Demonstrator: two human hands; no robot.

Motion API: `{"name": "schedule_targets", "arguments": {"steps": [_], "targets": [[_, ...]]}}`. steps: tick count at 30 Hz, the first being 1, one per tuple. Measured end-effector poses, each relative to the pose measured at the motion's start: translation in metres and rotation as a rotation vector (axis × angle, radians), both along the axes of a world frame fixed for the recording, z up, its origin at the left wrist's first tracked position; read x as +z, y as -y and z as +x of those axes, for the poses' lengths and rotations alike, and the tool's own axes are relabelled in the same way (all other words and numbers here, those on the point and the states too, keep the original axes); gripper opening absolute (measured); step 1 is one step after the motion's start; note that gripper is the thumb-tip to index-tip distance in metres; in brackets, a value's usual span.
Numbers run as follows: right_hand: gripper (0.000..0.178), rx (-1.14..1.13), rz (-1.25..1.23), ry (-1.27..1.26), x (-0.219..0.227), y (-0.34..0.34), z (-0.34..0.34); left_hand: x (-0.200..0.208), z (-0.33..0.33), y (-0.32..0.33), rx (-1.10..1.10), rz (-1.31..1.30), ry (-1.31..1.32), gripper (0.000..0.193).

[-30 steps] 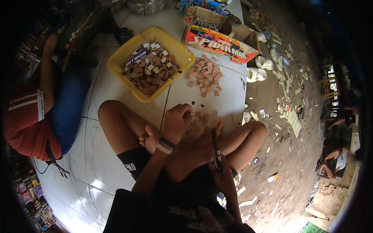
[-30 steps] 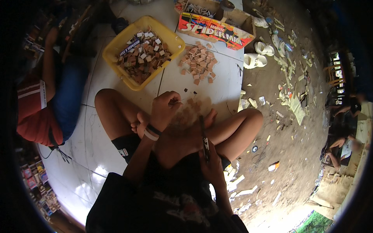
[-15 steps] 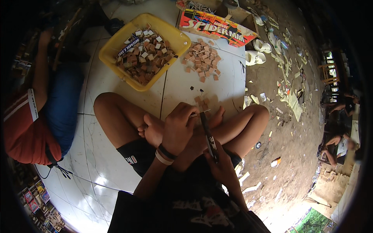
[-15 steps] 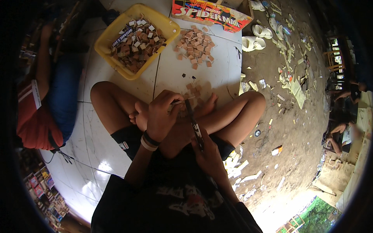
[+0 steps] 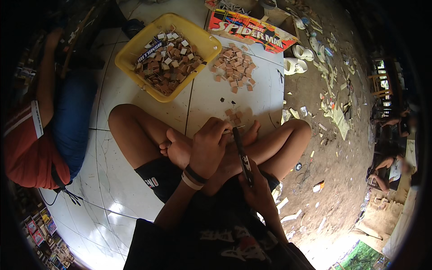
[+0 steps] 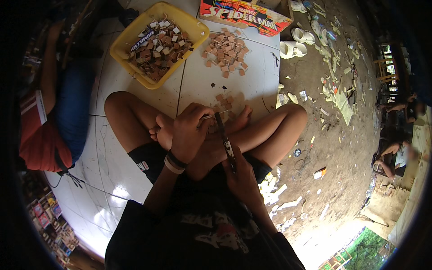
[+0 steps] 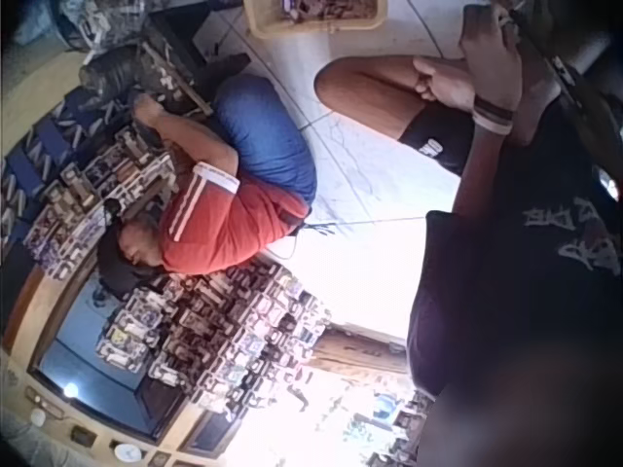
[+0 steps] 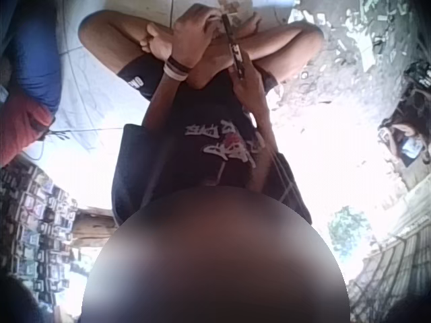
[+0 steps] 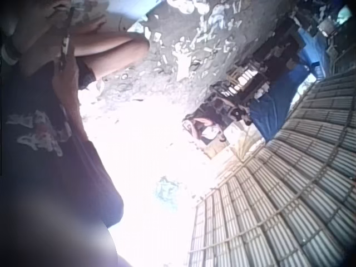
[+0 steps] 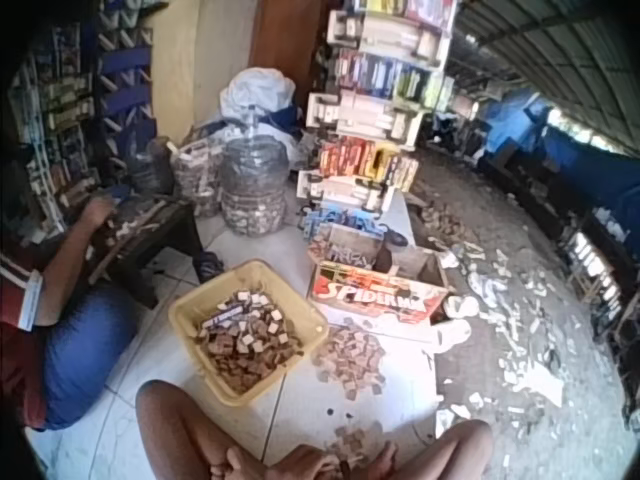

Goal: The person sits cross-legged on the floor and uses a knife to carve small wooden blocks into smaller pieces. They repeatedly pick up a block, shave off pieces with the knife, and place the carved pieces into a yellow basket or onto the floor.

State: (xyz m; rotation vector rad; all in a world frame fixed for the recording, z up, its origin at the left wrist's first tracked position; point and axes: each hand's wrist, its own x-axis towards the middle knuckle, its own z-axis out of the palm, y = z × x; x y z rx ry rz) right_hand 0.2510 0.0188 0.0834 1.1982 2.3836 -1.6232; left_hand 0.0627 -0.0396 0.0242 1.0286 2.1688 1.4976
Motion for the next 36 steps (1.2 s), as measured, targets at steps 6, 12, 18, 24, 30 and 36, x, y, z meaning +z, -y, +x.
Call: {"name": "schedule_targets", "arguments": {"steps": [6, 12, 18, 24, 30, 36], "targets": [[0.050, -0.014, 0.020, -0.028, -0.003, 0.005, 0.000, 0.002, 0.002, 0.000, 0.031, -0.015, -0.060, 0.020], [0.051, 0.015, 0.023, -0.003, -0.007, 0.006, 0.003, 0.003, 0.002, 0.003, 0.034, 0.006, -0.047, 0.018], [0.063, -0.273, -0.796, -0.111, -0.006, 0.005, 0.007, -0.013, -0.010, 0.003, -0.061, 0.426, 0.577, 0.024], [0.087, 0.061, 0.310, -0.016, -0.025, 0.020, -0.007, -0.015, 0.017, 0.006, 0.149, 0.268, 0.257, 0.024], [0.092, 0.081, 0.393, 0.056, -0.025, 0.015, -0.008, -0.007, 0.014, 0.002, 0.168, 0.249, 0.178, 0.022], [0.080, -0.027, 0.355, -0.050, -0.013, 0.009, -0.011, -0.001, -0.007, 0.019, 0.123, 0.127, 0.331, 0.019]]}}
